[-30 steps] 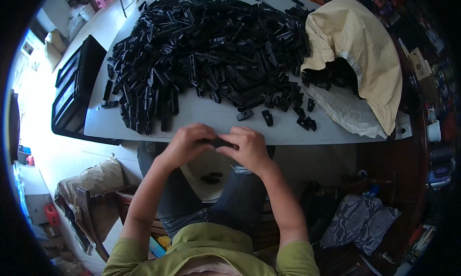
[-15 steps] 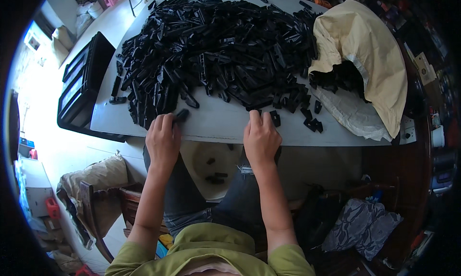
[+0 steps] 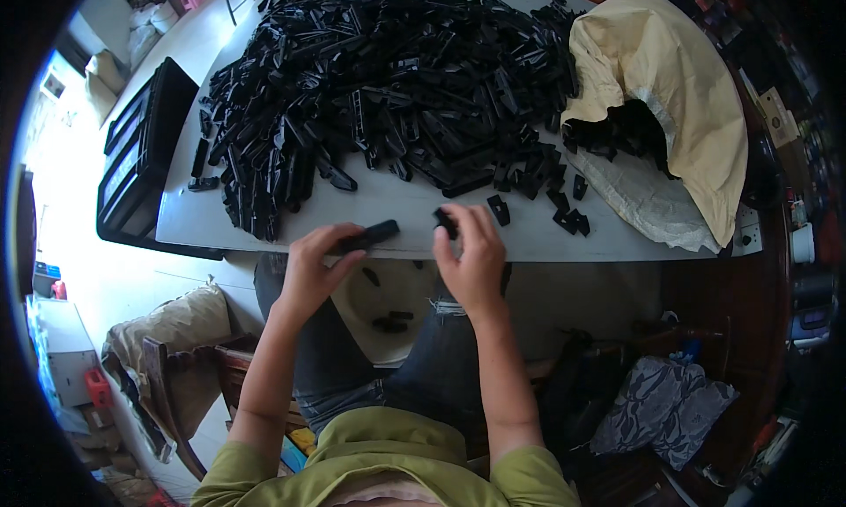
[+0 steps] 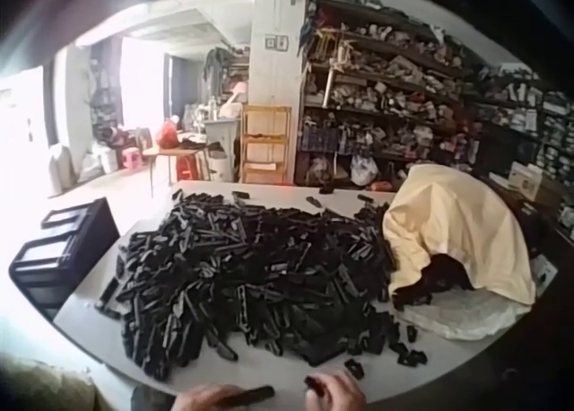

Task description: Assembling small black plastic components by snapping them together and placing them into a collection bucket.

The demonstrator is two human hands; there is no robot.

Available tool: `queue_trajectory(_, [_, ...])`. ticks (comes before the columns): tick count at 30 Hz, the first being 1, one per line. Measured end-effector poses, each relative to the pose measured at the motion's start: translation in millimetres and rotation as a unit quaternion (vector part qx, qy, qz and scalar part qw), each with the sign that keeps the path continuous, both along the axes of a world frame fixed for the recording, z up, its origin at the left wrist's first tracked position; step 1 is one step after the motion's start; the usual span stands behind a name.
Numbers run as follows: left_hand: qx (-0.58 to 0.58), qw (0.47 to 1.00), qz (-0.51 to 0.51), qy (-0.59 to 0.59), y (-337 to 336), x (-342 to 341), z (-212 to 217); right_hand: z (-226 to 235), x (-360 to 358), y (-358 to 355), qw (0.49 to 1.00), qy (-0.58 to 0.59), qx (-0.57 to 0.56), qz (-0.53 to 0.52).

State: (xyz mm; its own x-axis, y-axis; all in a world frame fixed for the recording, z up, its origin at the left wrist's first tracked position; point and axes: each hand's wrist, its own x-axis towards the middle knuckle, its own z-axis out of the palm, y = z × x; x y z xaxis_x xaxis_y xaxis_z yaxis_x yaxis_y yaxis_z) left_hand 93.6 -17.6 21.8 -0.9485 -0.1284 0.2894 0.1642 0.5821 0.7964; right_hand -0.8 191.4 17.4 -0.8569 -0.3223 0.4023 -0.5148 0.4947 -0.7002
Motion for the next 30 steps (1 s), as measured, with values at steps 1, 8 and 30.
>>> queue_trajectory(1, [0.001, 1.0, -0.001, -0.001, 2.6, -5.2, 0.3, 3.6, 2.7, -2.2, 0.994, -0.057, -0.054, 0.079])
queue_trajectory(8, [-0.065, 0.995, -0.068, 0.036, 3.5, -22.3, 1.0, 6.8, -5.9, 4.2, 0.979, -0.072, 0.0, 0.19])
queue_trajectory(30, [-0.331, 0.939, 0.082, 0.055, -21.4, -41.1, 20.8, 8.4, -20.7, 34.5, 0.973, 0.14, 0.146, -0.114])
